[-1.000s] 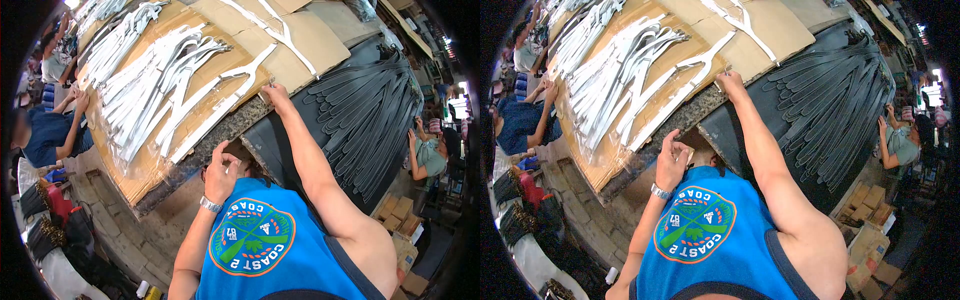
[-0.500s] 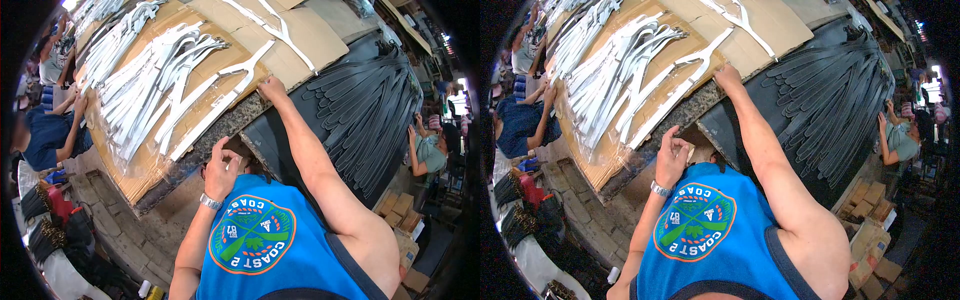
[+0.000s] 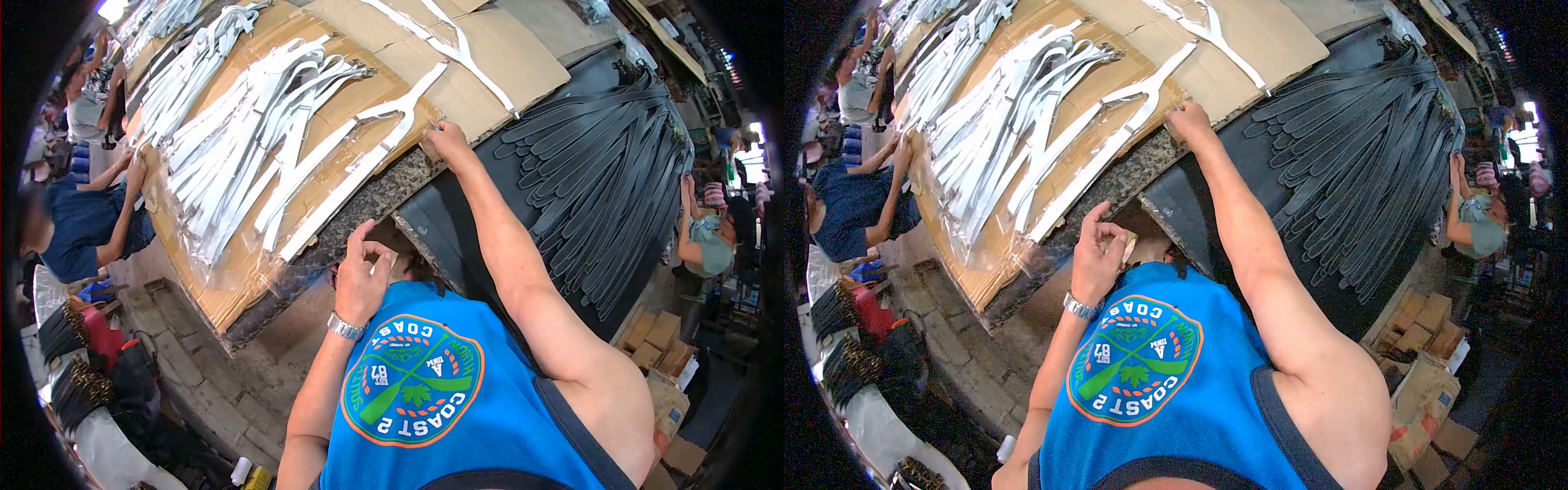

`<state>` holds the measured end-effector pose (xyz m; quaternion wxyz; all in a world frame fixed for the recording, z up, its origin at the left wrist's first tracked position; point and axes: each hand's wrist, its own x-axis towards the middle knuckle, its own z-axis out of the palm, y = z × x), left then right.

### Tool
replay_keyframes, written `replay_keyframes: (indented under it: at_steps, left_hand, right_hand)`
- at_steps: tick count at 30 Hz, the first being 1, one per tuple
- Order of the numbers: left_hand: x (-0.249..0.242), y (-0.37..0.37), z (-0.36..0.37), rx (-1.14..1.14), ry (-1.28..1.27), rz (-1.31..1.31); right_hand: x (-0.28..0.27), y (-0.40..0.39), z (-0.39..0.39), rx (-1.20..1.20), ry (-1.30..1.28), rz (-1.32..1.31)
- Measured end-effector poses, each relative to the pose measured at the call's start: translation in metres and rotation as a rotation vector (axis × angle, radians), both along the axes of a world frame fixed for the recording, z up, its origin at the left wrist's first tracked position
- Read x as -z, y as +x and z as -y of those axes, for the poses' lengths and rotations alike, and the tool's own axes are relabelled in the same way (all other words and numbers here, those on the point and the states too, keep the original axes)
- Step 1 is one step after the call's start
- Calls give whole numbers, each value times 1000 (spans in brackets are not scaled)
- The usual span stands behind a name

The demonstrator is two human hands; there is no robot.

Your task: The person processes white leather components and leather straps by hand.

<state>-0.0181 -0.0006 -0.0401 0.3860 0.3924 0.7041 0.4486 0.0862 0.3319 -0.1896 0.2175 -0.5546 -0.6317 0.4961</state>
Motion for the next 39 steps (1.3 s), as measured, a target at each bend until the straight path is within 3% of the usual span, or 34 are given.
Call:
replay_keyframes:
  at_steps: [5,14,20,29,32,39]
  left_hand:
    - [-2,-1,2,-3,-21,-11]
    - [-6,-1,1,-33,5,-57]
    - [-10,-1,-1,-9,-55,0]
    - [-5,-2,-2,-26,21,180]
    - [0,-3,-1,-39,45,258]
    - [-3,3,-9,0,23,296]
  right_hand:
    - [-10,-7,3,-42,-78,47]
    - [-8,-9,7,-68,200,319]
    - [-44,-9,16,-180,115,490]
    - [-54,29,29,-102,130,386]
    - [-50,52,45,-99,135,195]
    - [-75,61,64,-29,-220,-168]
